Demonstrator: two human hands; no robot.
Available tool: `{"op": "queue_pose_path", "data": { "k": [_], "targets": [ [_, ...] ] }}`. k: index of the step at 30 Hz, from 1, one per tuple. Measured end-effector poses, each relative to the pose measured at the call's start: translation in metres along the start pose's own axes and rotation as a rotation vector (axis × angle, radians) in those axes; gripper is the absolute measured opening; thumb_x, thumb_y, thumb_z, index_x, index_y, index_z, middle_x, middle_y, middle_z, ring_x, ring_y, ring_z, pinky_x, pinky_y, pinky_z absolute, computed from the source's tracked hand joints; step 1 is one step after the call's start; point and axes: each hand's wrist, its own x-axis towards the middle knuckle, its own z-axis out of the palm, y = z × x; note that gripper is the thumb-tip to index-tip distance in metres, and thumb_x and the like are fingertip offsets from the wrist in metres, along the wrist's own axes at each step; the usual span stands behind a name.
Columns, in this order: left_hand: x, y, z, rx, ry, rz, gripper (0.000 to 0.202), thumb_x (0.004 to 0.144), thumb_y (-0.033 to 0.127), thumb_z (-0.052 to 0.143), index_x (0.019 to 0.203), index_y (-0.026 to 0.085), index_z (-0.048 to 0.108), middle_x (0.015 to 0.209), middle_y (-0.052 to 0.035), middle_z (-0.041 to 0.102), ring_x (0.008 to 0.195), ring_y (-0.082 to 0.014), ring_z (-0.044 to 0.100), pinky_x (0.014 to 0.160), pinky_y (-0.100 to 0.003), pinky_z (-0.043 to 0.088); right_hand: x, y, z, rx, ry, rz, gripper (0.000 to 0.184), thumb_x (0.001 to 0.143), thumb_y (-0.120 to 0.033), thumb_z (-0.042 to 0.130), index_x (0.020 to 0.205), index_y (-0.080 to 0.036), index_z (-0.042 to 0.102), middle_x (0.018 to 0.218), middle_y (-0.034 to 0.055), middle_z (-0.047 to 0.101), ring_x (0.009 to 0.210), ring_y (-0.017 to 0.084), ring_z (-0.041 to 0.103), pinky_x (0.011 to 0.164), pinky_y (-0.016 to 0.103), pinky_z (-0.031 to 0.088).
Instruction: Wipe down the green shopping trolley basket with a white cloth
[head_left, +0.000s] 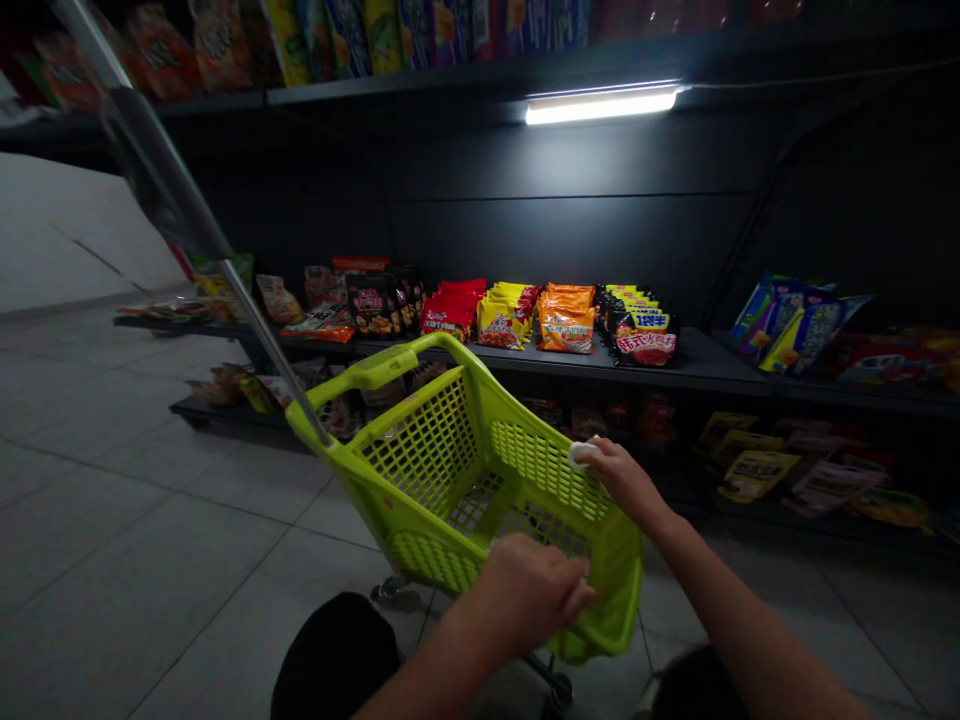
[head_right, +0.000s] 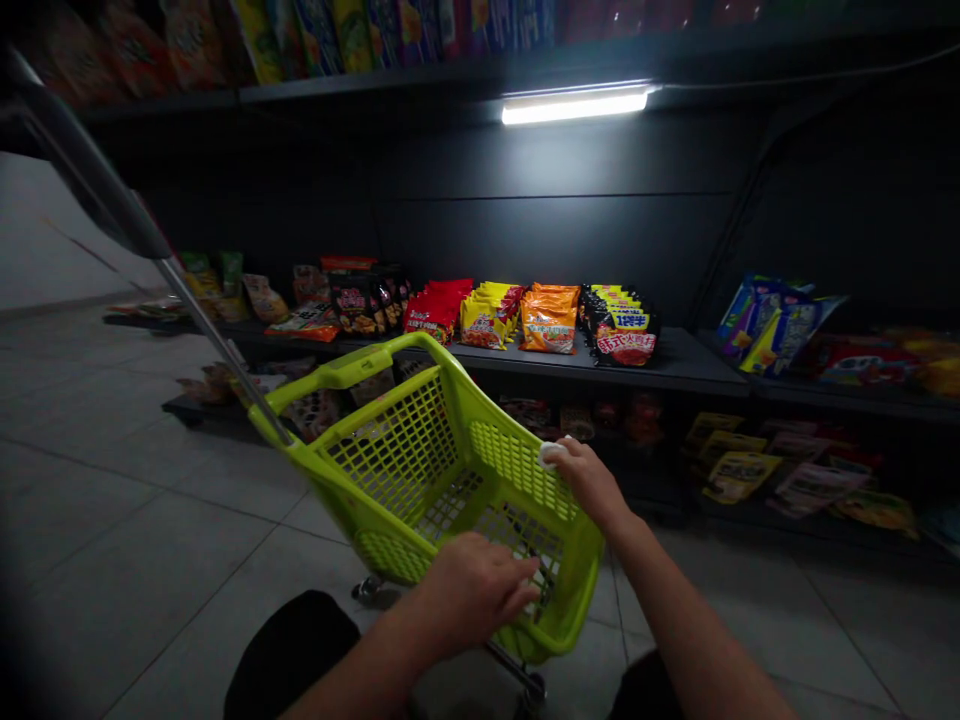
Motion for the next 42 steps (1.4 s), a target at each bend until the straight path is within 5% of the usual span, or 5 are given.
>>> {"op": "queue_pose_path", "data": {
  "k": [7,16,22,37,42],
  "targets": [
    [-0.041,-0.093,-0.014,0.236,0.191,-0.089,0.035,0.098,0.034,0.049,0.068,0.021,0.063,0.067,-0.0011,0.066,0.065,-0.0163,0.061,0.067,-0.033,0.038,0.023,-0.004,0.013,-0.079,0.108,0.088,0.028,0.090,-0.012,0.052,0.104,-0.023,0.074,0.114,0.0109,0.067,0.096,0.024,0.060,0.087,0.036,0.046],
    [-0.027,-0.093,-0.006,0.213,0.137,-0.033,0.031,0.095,0.043,0.054,0.076,0.021,0.066,0.075,-0.0014,0.070,0.072,-0.0190,0.065,0.069,-0.033,0.044,0.134,-0.139,0.057,0.419,0.017,-0.095,0.026,0.091,-0.014,0.059,0.113,-0.021,0.071,0.111,0.0079,0.069,0.104,0.021,0.063,0.094,0.034,0.048],
    [-0.020,-0.074,-0.007,0.079,-0.017,-0.077,0.035,0.094,0.047,0.055,0.111,0.019,0.067,0.106,-0.0103,0.073,0.098,-0.0268,0.067,0.085,-0.040,0.050,0.194,-0.240,0.068,0.367,-0.076,-0.659,0.029,0.100,-0.023,0.051,0.127,-0.026,0.064,0.130,0.0079,0.065,0.118,0.019,0.057,0.103,0.033,0.042],
    [-0.053,-0.111,-0.036,0.128,0.094,-0.166,0.036,0.086,0.056,0.066,0.081,0.020,0.071,0.075,-0.0033,0.070,0.084,-0.0218,0.064,0.087,-0.040,0.044,0.218,-0.222,0.066,0.081,-0.117,-0.503,0.026,0.102,-0.035,0.052,0.119,-0.026,0.068,0.111,0.0060,0.070,0.107,0.021,0.055,0.093,0.034,0.038],
    [-0.059,-0.105,-0.032,0.160,0.087,-0.055,0.033,0.089,0.049,0.066,0.072,0.020,0.066,0.069,-0.0001,0.068,0.072,-0.0174,0.062,0.069,-0.033,0.040,0.249,-0.197,0.058,-0.084,-0.144,-0.206,0.020,0.099,-0.023,0.054,0.102,-0.018,0.073,0.101,0.0099,0.071,0.096,0.022,0.057,0.087,0.033,0.040]
  ]
}}
